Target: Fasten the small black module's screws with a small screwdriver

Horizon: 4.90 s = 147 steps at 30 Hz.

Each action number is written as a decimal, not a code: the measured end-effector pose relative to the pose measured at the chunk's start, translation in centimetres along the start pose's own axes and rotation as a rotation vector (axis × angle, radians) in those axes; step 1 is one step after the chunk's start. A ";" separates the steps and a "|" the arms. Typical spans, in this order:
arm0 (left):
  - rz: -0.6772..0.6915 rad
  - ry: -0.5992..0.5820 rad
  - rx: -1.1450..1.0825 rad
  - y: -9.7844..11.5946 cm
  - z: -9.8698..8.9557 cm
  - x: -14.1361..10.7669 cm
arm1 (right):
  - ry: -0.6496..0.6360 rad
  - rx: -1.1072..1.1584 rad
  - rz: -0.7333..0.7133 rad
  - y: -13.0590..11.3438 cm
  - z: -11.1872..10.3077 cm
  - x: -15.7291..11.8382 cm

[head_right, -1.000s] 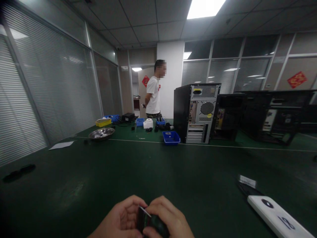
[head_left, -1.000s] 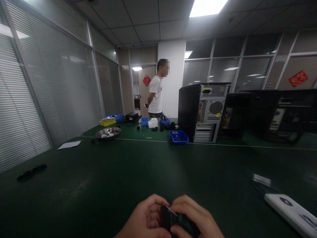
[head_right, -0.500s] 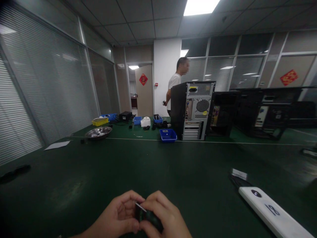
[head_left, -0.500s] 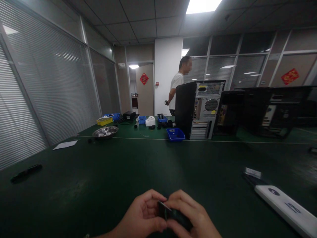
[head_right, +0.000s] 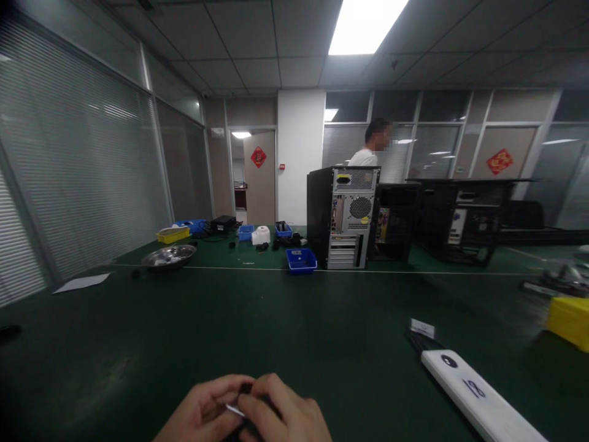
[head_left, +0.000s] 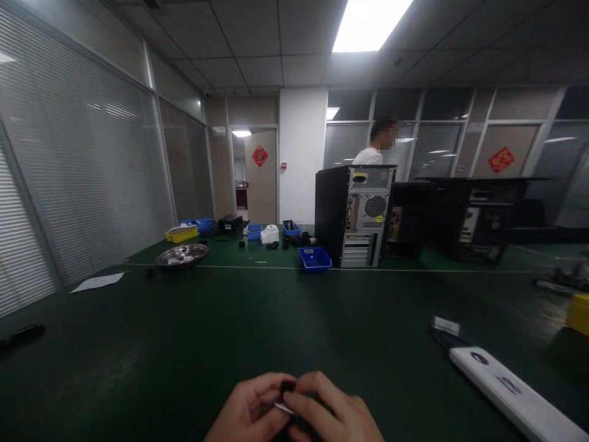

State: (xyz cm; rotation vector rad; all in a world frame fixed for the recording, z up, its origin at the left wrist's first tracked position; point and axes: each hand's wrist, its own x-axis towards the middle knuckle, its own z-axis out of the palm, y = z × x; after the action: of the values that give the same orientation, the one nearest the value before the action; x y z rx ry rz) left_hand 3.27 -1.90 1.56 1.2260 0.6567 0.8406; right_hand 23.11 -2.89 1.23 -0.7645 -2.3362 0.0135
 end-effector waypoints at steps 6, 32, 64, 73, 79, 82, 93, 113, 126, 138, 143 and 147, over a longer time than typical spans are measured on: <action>0.095 0.411 -0.153 1.3 -2.7 0.6 | -0.059 0.076 0.107 0.3 -0.4 0.0; 0.102 0.038 0.381 -0.2 -4.1 -0.3 | -0.070 0.432 0.366 1.2 -0.8 0.6; 0.193 0.102 0.664 0.7 -3.3 -0.9 | -0.212 0.556 0.239 1.2 -0.1 0.5; 0.165 0.107 0.493 0.2 -3.2 -0.9 | -0.142 0.635 0.249 1.0 0.3 0.4; 0.170 0.108 0.287 -0.7 -3.4 -0.5 | -0.144 0.662 0.244 1.1 0.5 0.4; 0.129 0.101 0.184 -0.6 -3.1 -0.4 | -0.134 0.681 0.246 1.1 0.5 0.3; 0.183 0.071 0.206 -0.3 -3.1 -0.5 | -0.184 0.692 0.274 1.0 0.2 0.6; 0.202 0.036 0.220 -0.7 -3.7 -0.2 | -0.210 0.741 0.284 1.5 0.4 0.4; 0.225 0.020 0.108 -0.1 -3.2 0.0 | -0.131 0.789 0.243 1.3 0.3 0.6; 0.161 -0.075 -0.120 -1.3 -3.7 0.2 | -0.261 0.714 0.278 1.1 0.0 0.7; 0.100 -0.050 0.020 -1.1 -4.1 -0.2 | -0.213 0.682 0.314 0.8 -0.3 0.8; 0.130 -0.101 0.062 -0.6 -3.7 -0.2 | -0.179 0.675 0.301 0.8 -0.3 0.8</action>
State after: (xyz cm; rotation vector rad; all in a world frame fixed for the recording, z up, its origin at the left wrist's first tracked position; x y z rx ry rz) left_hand 0.23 -0.20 0.10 1.3697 0.5289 0.8648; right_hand 23.20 -1.82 1.81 -0.7663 -2.1357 0.9797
